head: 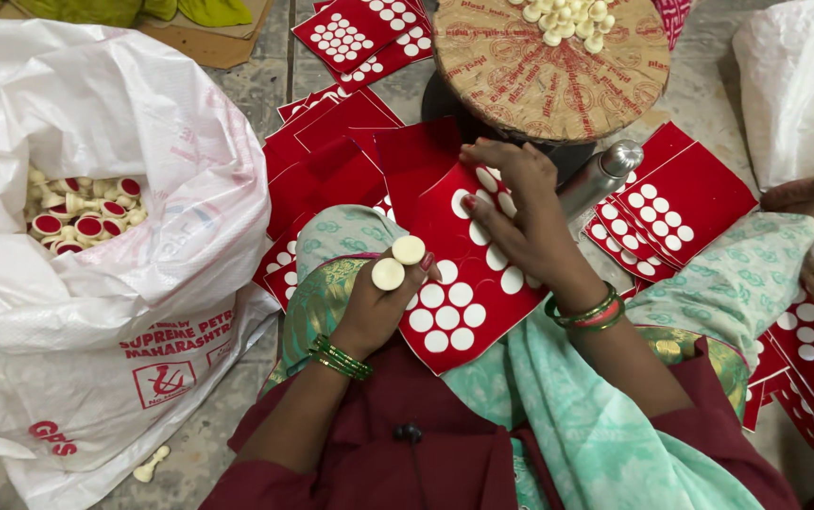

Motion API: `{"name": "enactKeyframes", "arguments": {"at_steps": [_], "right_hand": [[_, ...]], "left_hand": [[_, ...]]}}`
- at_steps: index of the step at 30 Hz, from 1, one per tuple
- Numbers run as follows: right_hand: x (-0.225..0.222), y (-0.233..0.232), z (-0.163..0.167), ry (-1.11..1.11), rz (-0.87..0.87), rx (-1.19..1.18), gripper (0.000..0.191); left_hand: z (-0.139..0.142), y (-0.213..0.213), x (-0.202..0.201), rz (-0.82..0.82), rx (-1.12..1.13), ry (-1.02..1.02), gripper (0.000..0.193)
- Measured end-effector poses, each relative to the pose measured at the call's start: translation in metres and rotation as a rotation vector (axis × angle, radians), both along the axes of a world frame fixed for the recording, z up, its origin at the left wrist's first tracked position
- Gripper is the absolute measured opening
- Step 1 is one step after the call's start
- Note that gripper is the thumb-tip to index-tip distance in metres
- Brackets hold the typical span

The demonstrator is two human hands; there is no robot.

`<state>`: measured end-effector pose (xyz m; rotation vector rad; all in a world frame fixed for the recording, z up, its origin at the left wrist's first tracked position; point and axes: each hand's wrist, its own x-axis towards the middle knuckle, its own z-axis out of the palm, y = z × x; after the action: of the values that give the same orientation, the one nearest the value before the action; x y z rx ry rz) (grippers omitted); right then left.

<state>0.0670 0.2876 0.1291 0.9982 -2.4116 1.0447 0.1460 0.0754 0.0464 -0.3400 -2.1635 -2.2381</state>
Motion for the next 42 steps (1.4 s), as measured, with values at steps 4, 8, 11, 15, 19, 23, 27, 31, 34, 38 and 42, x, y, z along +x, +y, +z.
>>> {"name": "enactKeyframes", "arguments": {"at_steps": [4, 8, 11, 15, 19, 23, 27, 31, 34, 38, 42], "right_hand": [[0.009, -0.001, -0.002, 0.103, -0.09, 0.024, 0.041], [0.031, -0.01, -0.011, 0.134, 0.06, -0.014, 0.042], [0.037, -0.012, -0.019, 0.033, 0.139, -0.002, 0.049], [0.037, -0.005, -0.025, -0.094, 0.148, 0.033, 0.055], [0.043, -0.002, -0.026, -0.17, 0.138, 0.005, 0.054], [0.045, -0.003, -0.015, -0.09, 0.135, -0.038, 0.054], [0.038, -0.002, 0.0, 0.121, 0.064, 0.016, 0.049], [0.018, -0.002, 0.004, 0.034, -0.016, 0.042, 0.015], [0.013, 0.002, -0.003, 0.095, -0.002, -0.064, 0.013], [0.011, 0.007, -0.015, 0.073, -0.021, -0.142, 0.011], [0.006, 0.007, -0.022, 0.09, -0.041, -0.147, 0.011]], "left_hand": [[0.003, -0.003, -0.001, 0.027, -0.04, 0.072, 0.023], [-0.005, -0.005, -0.003, 0.072, -0.027, -0.001, 0.023], [-0.013, -0.007, -0.005, 0.06, 0.036, -0.068, 0.021], [-0.015, -0.013, -0.003, 0.002, 0.057, 0.013, 0.016], [-0.004, -0.012, 0.0, 0.015, 0.001, 0.04, 0.015], [0.012, -0.01, 0.002, -0.023, -0.072, 0.157, 0.019], [0.024, -0.01, 0.005, -0.099, -0.129, 0.215, 0.028], [0.025, -0.006, 0.004, -0.12, -0.169, 0.079, 0.047], [0.019, -0.004, -0.003, -0.102, -0.118, 0.026, 0.047], [0.005, 0.0, -0.008, -0.132, 0.028, -0.076, 0.027], [-0.001, 0.001, -0.009, -0.175, 0.086, -0.122, 0.026]]}}
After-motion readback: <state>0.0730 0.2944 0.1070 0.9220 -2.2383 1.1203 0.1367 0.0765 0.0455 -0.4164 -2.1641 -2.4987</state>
